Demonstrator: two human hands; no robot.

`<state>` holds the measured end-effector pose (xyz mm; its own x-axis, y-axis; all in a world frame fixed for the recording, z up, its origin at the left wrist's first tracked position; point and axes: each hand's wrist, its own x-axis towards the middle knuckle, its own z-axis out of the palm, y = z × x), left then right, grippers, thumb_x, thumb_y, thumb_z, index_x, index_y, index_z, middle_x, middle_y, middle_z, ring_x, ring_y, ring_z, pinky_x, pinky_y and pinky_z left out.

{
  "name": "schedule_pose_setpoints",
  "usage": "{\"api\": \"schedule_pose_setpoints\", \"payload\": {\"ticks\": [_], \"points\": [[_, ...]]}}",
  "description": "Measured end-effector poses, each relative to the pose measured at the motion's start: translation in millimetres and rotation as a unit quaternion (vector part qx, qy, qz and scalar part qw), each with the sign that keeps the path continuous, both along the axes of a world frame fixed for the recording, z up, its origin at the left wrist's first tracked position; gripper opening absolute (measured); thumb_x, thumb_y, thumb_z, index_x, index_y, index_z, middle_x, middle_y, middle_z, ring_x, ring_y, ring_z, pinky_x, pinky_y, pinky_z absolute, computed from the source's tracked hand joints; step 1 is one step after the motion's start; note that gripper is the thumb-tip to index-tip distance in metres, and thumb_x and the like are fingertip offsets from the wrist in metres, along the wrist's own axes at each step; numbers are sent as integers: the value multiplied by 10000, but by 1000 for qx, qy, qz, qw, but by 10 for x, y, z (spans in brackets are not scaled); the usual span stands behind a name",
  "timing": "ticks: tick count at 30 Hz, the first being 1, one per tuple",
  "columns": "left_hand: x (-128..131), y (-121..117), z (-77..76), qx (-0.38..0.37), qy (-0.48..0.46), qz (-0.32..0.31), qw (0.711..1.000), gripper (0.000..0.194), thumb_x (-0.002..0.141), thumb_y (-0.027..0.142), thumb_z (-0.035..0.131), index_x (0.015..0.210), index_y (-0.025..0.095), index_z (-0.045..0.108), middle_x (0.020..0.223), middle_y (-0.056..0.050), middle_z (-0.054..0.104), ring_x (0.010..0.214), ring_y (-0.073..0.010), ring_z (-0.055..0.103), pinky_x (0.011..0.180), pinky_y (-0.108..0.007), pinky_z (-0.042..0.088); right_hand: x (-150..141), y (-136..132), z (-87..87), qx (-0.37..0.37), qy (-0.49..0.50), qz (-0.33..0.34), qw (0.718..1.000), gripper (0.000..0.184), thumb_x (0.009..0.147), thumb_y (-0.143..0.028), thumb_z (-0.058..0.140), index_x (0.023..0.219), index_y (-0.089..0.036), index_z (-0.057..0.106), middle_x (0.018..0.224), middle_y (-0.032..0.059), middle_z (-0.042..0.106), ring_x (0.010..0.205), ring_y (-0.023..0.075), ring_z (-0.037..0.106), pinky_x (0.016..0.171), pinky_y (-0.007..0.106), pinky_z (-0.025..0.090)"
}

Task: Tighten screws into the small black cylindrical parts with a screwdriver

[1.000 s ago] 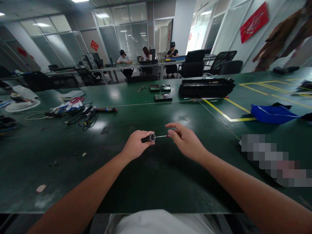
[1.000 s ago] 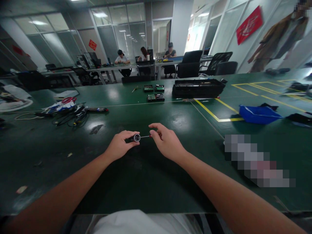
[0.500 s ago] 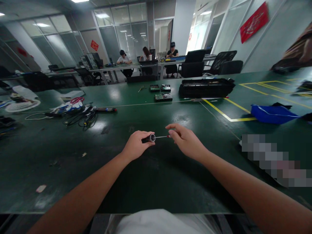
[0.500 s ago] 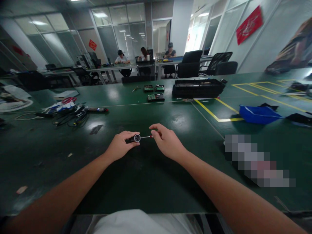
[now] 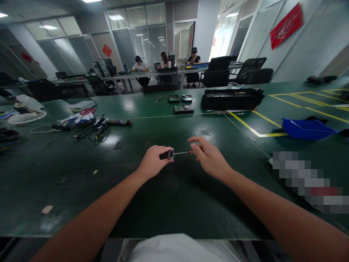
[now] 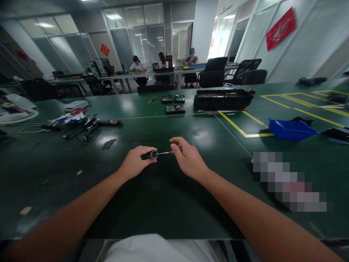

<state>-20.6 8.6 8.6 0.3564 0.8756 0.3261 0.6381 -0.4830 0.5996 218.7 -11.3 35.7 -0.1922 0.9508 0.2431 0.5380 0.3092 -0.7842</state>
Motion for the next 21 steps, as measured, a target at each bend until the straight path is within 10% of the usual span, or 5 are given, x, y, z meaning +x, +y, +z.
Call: {"api": "schedule_pose_setpoints", "payload": {"ticks": [21], "points": [[11, 0, 6, 29, 1, 27, 999, 346, 747, 226, 853, 1067, 278, 729, 1066, -6, 741, 1026, -241, 641, 945, -420, 454, -50, -29, 12, 0, 35, -43, 998, 347, 974, -479, 506, 1102, -202, 673, 532, -48, 582, 484, 140, 567, 509, 264, 427]]}}
